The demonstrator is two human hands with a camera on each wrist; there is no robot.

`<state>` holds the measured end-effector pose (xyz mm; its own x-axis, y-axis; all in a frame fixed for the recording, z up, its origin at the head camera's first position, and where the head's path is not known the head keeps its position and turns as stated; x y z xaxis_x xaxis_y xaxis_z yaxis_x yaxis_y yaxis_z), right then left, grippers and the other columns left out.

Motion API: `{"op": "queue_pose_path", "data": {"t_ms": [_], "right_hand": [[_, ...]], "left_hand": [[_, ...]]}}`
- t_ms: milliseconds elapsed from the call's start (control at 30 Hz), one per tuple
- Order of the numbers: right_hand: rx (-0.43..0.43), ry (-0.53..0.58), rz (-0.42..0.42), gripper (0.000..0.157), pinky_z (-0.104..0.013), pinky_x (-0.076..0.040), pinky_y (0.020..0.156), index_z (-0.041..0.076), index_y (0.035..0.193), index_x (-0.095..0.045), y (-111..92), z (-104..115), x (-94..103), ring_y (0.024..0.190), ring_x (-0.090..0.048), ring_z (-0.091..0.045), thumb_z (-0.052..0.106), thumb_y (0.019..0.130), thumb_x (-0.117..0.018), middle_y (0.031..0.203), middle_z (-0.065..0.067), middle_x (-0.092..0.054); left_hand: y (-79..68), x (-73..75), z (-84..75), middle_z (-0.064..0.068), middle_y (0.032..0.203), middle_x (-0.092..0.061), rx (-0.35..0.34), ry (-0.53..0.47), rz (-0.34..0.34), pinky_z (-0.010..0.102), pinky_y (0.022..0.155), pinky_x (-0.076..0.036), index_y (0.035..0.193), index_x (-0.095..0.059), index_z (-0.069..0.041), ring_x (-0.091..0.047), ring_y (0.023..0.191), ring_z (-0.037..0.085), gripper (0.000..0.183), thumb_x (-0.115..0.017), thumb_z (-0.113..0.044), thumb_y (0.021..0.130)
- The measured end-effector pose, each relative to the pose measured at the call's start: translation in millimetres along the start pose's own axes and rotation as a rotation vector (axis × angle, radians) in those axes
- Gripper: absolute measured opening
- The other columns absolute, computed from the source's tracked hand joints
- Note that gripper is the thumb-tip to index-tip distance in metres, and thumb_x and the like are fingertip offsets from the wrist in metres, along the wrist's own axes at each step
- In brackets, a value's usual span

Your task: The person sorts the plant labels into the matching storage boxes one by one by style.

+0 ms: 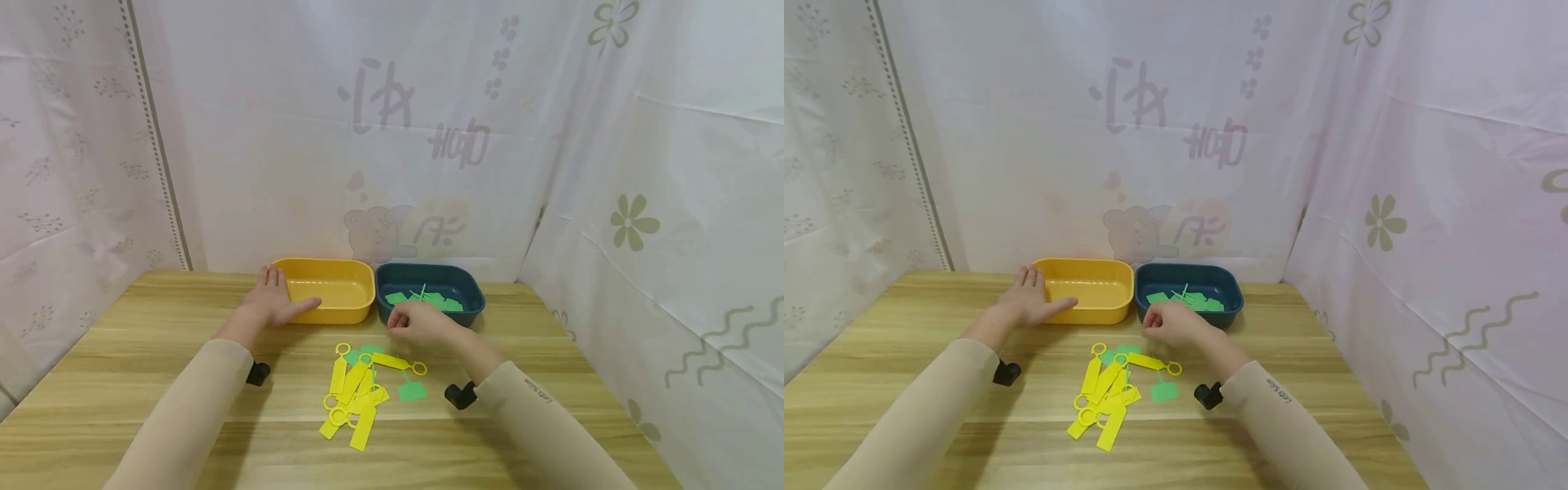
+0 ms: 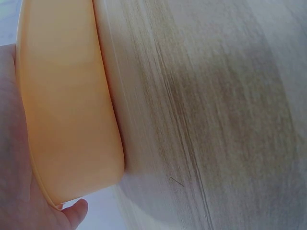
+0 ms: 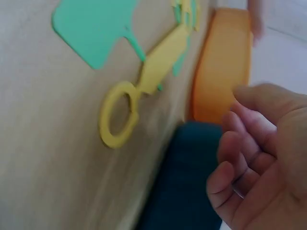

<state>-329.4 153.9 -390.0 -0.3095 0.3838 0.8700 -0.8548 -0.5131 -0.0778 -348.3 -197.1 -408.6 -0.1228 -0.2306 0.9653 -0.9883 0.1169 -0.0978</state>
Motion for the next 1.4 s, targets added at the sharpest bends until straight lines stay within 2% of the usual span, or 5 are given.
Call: {"op": "queue_pose_path", "data": {"t_ms": [267,633,800,1000,1400], "right_hand": [[-0.033,-0.088,0.145,0.018,-0.030,-0.053,0.071,0.026,0.095,-0.071,-4,0,-21.6,0.076,-0.061,-0.014,0.036,0.097,-0.086,0.084,0.004,-0.067],[-0.097,-0.160,0.085,0.014,-0.030,-0.053,0.073,0.025,0.093,-0.072,-24,-31,-10.2,0.078,-0.061,-0.013,0.027,0.099,-0.084,0.084,0.007,-0.067],[-0.046,-0.120,0.099,0.010,-0.027,-0.054,0.075,0.022,0.098,-0.074,-39,-34,-0.6,0.082,-0.061,-0.011,0.021,0.097,-0.084,0.088,0.008,-0.069],[0.099,-0.141,0.303,0.033,-0.032,-0.054,0.091,0.025,0.115,-0.077,-55,-25,5.6,0.101,-0.063,-0.016,0.005,0.089,-0.083,0.109,0.006,-0.069],[0.049,-0.143,0.331,0.036,-0.032,-0.052,0.092,0.030,0.114,-0.071,-55,-16,-7.7,0.101,-0.060,-0.015,0.015,0.088,-0.091,0.109,0.007,-0.063]], "left_hand": [[-4.8,2.7,-1.9,0.037,0.178,0.007,-0.004,-0.006,-0.004,0.073,0.132,-0.022,0.168,-0.002,0.016,0.006,0.169,0.054,0.135,-0.030,-0.094,0.097],[7.0,-3.1,5.6,0.035,0.179,0.012,0.008,-0.018,0.012,0.076,0.130,-0.020,0.168,0.003,0.014,0.011,0.169,0.052,0.142,-0.027,-0.101,0.091],[10.0,-4.4,7.5,0.035,0.178,0.013,0.010,-0.014,0.016,0.075,0.131,-0.019,0.168,0.004,0.014,0.011,0.169,0.053,0.145,-0.024,-0.103,0.088],[1.8,0.4,3.0,0.037,0.178,0.011,0.005,-0.007,0.012,0.073,0.132,-0.020,0.168,0.002,0.015,0.009,0.168,0.054,0.139,-0.027,-0.098,0.094],[-1.4,1.6,-0.3,0.037,0.178,0.009,-0.001,-0.003,0.009,0.074,0.131,-0.023,0.168,-0.001,0.016,0.009,0.168,0.054,0.133,-0.029,-0.094,0.098]]}}
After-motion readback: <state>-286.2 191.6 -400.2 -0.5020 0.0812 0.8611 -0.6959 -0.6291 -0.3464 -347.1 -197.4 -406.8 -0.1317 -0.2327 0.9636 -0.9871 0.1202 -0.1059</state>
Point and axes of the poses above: each hand's wrist, its own y-axis towards the middle knuckle, its own x-axis out of the back of the hand, z = x × y, the point moved 1 cm from there along y, towards the middle knuckle
